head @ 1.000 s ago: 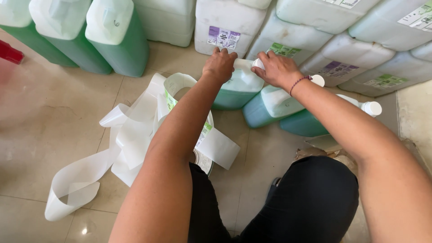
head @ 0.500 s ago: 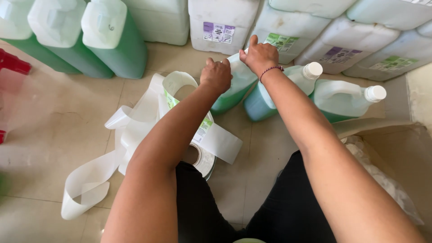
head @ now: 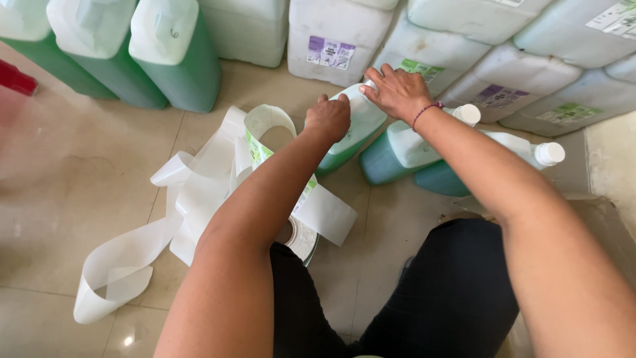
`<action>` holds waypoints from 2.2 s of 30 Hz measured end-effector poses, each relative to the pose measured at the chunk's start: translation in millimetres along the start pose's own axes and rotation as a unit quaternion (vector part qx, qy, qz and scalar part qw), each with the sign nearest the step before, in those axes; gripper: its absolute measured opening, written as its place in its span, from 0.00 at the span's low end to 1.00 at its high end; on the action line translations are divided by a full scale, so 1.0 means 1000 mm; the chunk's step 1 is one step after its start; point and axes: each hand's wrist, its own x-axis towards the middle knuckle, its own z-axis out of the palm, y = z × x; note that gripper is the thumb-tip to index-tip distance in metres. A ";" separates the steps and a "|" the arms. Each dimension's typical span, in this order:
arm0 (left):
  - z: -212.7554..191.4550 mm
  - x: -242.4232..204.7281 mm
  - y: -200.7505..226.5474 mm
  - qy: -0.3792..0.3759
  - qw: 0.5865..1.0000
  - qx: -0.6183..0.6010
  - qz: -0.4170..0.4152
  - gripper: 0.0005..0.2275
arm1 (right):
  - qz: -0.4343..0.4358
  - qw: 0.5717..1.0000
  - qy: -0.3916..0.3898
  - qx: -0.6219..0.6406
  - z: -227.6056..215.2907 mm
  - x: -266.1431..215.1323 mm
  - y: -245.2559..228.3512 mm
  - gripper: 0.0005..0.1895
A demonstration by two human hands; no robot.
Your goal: The person removes caps from a box to seal plastic jugs filled with green liquid before peeling labels from a roll and sticking them onto the jugs.
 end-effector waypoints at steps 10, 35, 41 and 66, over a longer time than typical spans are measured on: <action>-0.006 -0.011 0.006 -0.014 0.999 -0.038 -0.015 0.15 | 0.060 0.995 -0.053 -0.051 0.021 0.018 -0.008 0.19; 0.008 -0.017 0.015 -0.030 0.998 -0.055 -0.005 0.13 | -0.067 0.994 0.088 0.015 0.020 -0.006 0.008 0.28; 0.009 -0.022 0.025 -0.006 0.999 -0.020 -0.034 0.13 | 0.074 0.996 -0.053 -0.014 0.024 0.021 -0.009 0.27; 0.025 -0.004 0.016 0.030 0.998 0.047 0.000 0.11 | 0.294 0.948 -0.112 0.042 0.028 0.043 -0.028 0.26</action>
